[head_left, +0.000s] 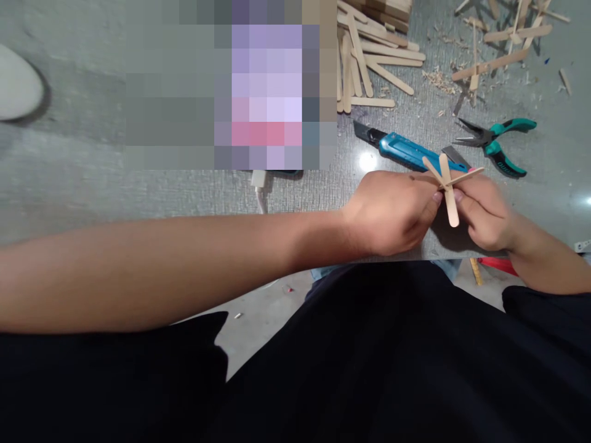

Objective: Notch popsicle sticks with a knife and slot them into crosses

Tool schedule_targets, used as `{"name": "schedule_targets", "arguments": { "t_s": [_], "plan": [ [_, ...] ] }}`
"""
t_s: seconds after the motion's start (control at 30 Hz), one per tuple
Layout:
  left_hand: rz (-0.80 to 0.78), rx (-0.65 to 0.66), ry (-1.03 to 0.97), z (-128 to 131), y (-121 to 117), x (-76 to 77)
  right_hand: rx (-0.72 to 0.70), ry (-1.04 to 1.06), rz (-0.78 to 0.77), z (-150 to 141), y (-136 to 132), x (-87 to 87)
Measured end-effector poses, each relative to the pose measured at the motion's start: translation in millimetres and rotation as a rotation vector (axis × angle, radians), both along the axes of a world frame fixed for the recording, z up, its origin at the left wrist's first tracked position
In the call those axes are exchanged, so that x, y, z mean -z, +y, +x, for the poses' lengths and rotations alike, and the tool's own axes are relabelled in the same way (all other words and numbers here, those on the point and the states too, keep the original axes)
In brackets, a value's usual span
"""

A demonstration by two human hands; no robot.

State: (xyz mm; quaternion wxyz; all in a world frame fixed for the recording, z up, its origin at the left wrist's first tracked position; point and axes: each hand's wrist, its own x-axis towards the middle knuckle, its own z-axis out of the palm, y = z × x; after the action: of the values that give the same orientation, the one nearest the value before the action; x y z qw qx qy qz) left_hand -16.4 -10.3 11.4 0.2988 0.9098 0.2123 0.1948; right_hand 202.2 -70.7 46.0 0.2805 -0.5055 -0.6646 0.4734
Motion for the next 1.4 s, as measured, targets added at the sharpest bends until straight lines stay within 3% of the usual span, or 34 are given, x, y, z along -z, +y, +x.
{"name": "schedule_targets", "arguments": {
  "t_s": [0.17,0.4,0.67,0.73,0.9,1.07,1.4],
  "plan": [
    [0.093,0.052,-0.141,-3,-1,8.7,-0.069,-0.08,0.073,6,1,6.6],
    [0.026,0.091,-0.266,-5,-2,13.6,-0.138,-0.157,0.26,5,0,14.9],
    [-0.063,-0.021,-0.268,-7,2,10.3,0.009,-0.128,0.518,-4,-8,20.8],
    [-0.042,-0.022,-0.251,-8,0,10.6,0.051,-0.076,0.494,-4,-9,21.9],
    [0.038,-0.033,-0.197,-7,-4,12.0,0.099,-0.102,0.231,-4,-12,18.9],
    [0.049,0.014,-0.205,-7,-4,10.9,0.092,-0.022,0.244,-5,-12,17.5],
    [-0.064,0.028,-0.166,-8,-3,8.5,0.12,-0.081,0.156,-8,-9,18.3]
  ]
}}
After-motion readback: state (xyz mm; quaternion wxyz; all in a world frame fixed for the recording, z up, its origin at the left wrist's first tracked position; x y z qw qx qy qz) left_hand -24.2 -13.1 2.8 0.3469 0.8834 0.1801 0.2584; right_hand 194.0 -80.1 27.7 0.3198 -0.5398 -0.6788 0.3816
